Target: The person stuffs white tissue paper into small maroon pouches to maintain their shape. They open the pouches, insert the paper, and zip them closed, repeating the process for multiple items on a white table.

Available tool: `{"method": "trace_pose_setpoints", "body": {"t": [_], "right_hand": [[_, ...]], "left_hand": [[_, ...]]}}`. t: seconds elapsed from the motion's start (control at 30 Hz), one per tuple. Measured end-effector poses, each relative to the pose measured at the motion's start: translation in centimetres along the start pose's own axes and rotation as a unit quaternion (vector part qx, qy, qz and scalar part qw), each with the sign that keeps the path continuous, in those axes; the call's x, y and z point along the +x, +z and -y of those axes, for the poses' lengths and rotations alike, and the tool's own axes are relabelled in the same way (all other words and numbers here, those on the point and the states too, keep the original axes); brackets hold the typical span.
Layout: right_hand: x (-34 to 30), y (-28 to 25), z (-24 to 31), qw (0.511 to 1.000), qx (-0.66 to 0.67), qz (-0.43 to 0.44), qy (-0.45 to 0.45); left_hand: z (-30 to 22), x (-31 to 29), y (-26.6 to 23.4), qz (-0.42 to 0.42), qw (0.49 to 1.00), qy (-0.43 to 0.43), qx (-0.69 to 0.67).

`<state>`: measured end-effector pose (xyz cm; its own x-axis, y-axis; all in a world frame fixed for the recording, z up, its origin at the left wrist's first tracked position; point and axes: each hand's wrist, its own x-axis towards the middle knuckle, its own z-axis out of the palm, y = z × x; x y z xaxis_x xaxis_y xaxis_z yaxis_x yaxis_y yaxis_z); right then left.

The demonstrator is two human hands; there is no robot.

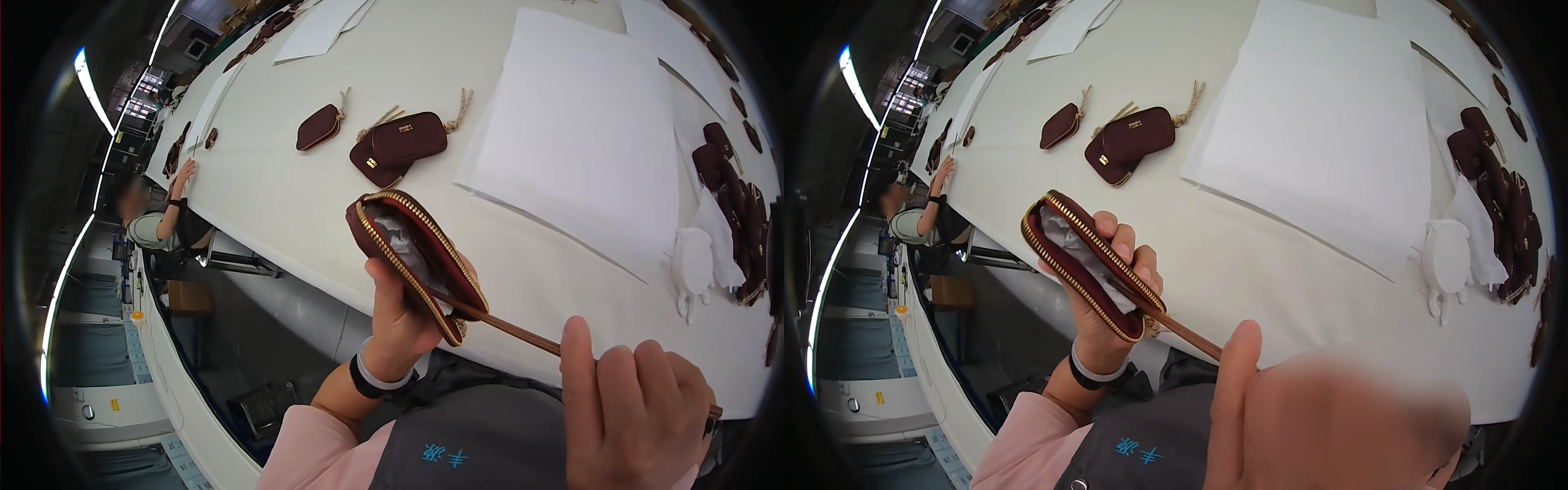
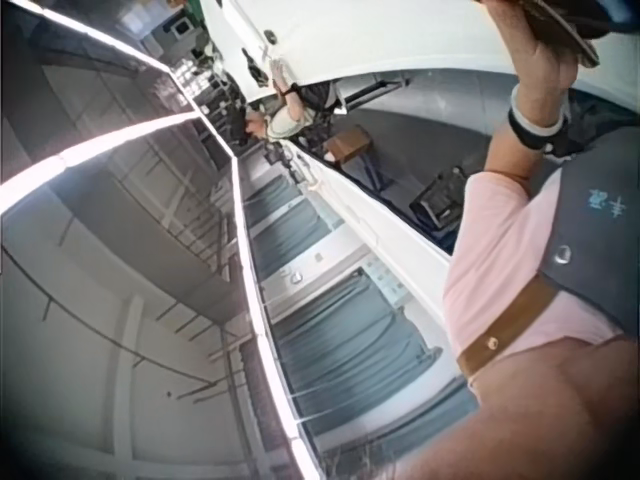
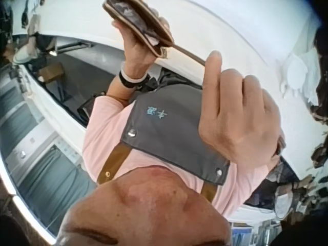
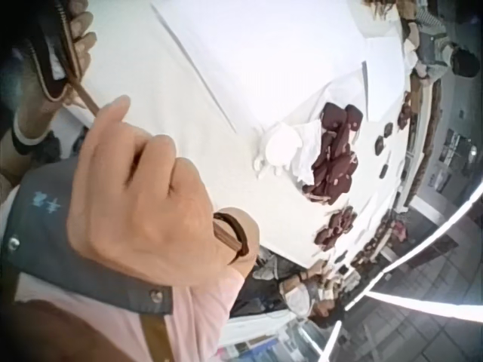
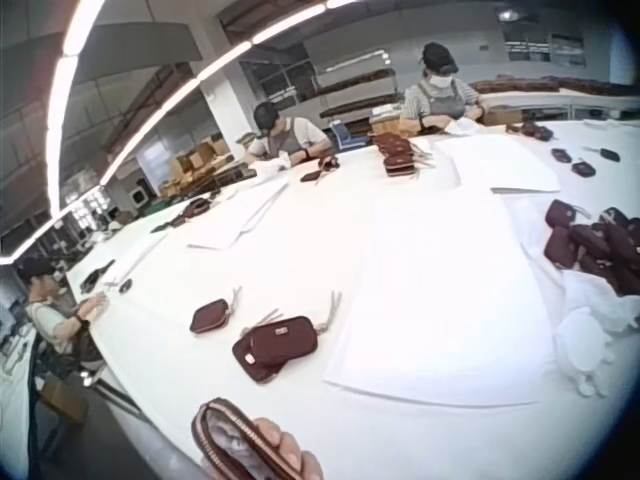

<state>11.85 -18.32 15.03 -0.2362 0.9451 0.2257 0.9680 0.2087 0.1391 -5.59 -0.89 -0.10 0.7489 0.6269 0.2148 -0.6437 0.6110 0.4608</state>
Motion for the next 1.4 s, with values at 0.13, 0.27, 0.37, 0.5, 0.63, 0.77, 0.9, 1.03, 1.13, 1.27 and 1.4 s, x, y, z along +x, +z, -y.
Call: {"method": "trace_pose_setpoints", "body": {"t": [0.13, 0.27, 0.37, 0.5, 0.63, 0.77, 0.9, 1.03, 1.13, 1.27, 1.4], "right_hand": [[0.1, -0.4, -0.7, 0.999, 0.035, -0.020, -0.010], [-0.3, -1.4, -0.1, 1.000, 0.018, -0.015, -0.002], [-0.1, -1.1, 1.2, 1.000, -0.014, 0.018, 0.009], [0.0, -1.0, 1.2, 0.996, -0.061, 0.043, -0.055], [0.1, -0.6, 1.4, 0.990, -0.078, 0.065, -0.102], [-0.1, 0.5, 2.8, 0.990, -0.086, 0.094, -0.058], [-0.5, 2.1, 1.5, 0.998, 0.035, 0.057, -0.016], [-1.5, -0.4, 0.8, 0.986, 0.110, -0.032, 0.125], [-1.8, 0.1, 0.6, 0.983, 0.122, -0.083, 0.109], [-1.3, 0.0, -0.8, 0.972, 0.212, -0.074, 0.067], [-1.5, 0.3, -0.6, 0.971, 0.218, -0.060, 0.082]], "left_hand": [[0.0, -0.4, 0.5, -0.043, 0.998, 0.040, -0.006], [-0.2, 0.0, 0.3, -0.001, 0.998, 0.062, -0.021], [-0.3, 0.3, 0.1, 0.030, 0.997, 0.077, 0.004], [-0.1, -0.3, 0.5, -0.007, 0.995, 0.089, 0.039], [-0.1, -1.0, 1.0, -0.071, 0.994, 0.073, 0.040], [-0.2, -1.2, 0.8, -0.125, 0.990, 0.060, 0.024], [-1.4, -0.7, 0.6, -0.058, 0.989, 0.130, 0.028], [-2.1, 0.4, 0.3, 0.035, 0.974, 0.167, 0.147], [-1.8, -0.2, 0.6, 0.017, 0.955, 0.164, 0.248], [-1.6, -0.8, 1.4, 0.056, 0.938, 0.142, 0.310], [-2.9, -0.9, 2.0, 0.097, 0.941, 0.126, 0.298]]}}
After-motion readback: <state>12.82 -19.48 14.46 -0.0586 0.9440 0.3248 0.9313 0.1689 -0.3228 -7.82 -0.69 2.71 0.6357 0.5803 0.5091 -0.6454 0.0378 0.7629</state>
